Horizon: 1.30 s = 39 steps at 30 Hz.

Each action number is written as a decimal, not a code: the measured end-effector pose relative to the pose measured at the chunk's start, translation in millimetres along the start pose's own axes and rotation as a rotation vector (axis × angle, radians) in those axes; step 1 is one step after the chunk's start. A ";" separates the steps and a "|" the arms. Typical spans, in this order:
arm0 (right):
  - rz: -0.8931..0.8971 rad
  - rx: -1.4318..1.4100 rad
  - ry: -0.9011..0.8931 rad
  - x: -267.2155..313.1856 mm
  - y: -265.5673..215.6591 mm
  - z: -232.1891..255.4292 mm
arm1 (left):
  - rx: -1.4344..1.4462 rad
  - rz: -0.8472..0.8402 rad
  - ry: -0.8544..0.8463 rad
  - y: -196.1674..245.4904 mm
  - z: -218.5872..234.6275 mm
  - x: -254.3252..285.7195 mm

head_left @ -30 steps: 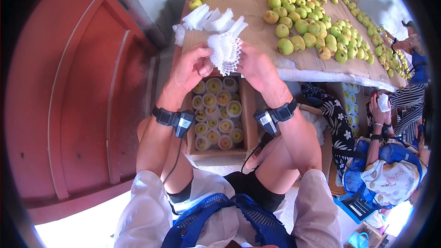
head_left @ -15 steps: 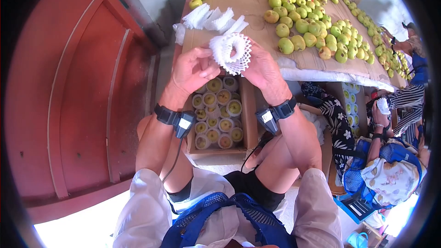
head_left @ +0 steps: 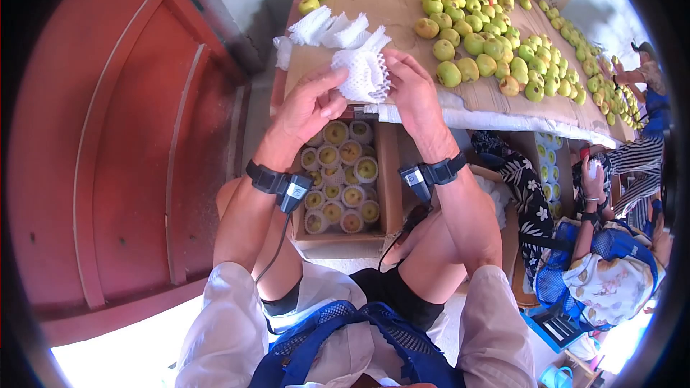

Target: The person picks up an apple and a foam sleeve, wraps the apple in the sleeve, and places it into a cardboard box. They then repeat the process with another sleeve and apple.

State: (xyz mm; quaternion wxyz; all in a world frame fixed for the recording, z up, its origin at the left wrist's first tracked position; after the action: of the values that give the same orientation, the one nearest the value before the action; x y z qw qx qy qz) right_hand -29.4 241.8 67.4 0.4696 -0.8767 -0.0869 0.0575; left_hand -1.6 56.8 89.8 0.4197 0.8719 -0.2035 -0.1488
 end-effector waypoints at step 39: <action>-0.038 0.005 -0.089 3.8 -18.5 -4.1 | -0.682 -0.328 0.323 16.8 -2.1 5.9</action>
State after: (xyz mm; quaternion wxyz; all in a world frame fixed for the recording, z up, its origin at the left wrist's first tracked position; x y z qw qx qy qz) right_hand -26.7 249.3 85.0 0.4685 -0.8703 -0.1241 0.0876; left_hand 0.6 45.9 103.8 0.6820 0.7158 0.0679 -0.1339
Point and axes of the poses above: each hand's wrist, its own x-axis away from the middle knuckle, its own z-axis out of the back of the hand, y = z × x, the point moved 4 cm from there along -x, towards the middle knuckle, and after that the axes turned 4 degrees about -y, right-handed, at the moved point
